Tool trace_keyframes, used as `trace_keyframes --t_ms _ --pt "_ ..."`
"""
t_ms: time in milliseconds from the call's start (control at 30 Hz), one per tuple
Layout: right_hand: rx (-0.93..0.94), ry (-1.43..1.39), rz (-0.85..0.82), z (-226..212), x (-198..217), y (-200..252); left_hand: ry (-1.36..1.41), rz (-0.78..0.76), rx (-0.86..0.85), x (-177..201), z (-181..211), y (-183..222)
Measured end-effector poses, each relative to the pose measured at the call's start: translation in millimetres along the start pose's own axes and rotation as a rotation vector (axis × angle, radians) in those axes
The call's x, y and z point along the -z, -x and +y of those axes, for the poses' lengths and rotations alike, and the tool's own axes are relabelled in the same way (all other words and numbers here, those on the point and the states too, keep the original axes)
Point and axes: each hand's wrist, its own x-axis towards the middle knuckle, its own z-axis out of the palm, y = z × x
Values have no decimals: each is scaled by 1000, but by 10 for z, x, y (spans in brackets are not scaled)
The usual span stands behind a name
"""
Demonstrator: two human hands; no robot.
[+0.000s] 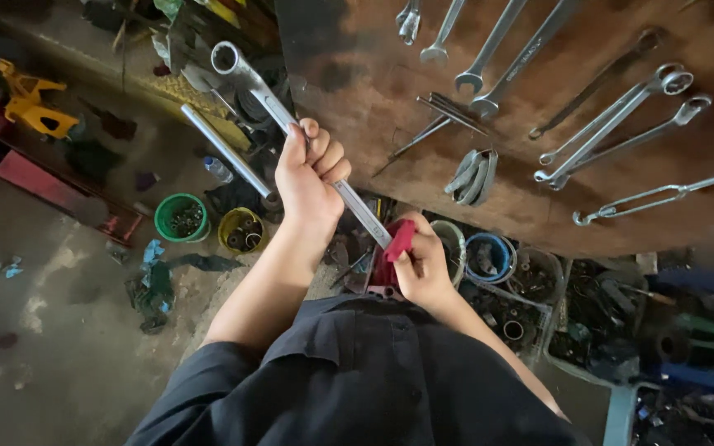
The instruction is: Wiping and organizing wrenches on a tool board in a workshop.
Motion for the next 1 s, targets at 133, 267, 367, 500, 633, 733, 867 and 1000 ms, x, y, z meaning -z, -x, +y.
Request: trace_keyframes --t_ms 133,267,367,500,633,733,867,1000 --pt "-99 69 84 -12 -67 -11 -26 -32 -10 -74 -65 23" --pt "-198 -1 37 -11 -53 46 -76 -68 -24 -179 -117 126" --pt "-123 -102 -98 161 87 118 -78 -39 -20 -222 -100 100" --pt "-35 -246 -252 -22 248 36 -35 -24 -9 -191 -115 90" --pt "-29 -140 -147 14 294 207 -26 -12 -29 -200 -268 190" --pt "-52 -60 3 -19 296 290 -59 -33 -54 -300 -474 311" --pt "-255 0 164 26 321 525 -157 -139 -113 -386 -752 607" --pt "-276 36 146 -126 492 712 -138 -168 -102 -502 -824 760"
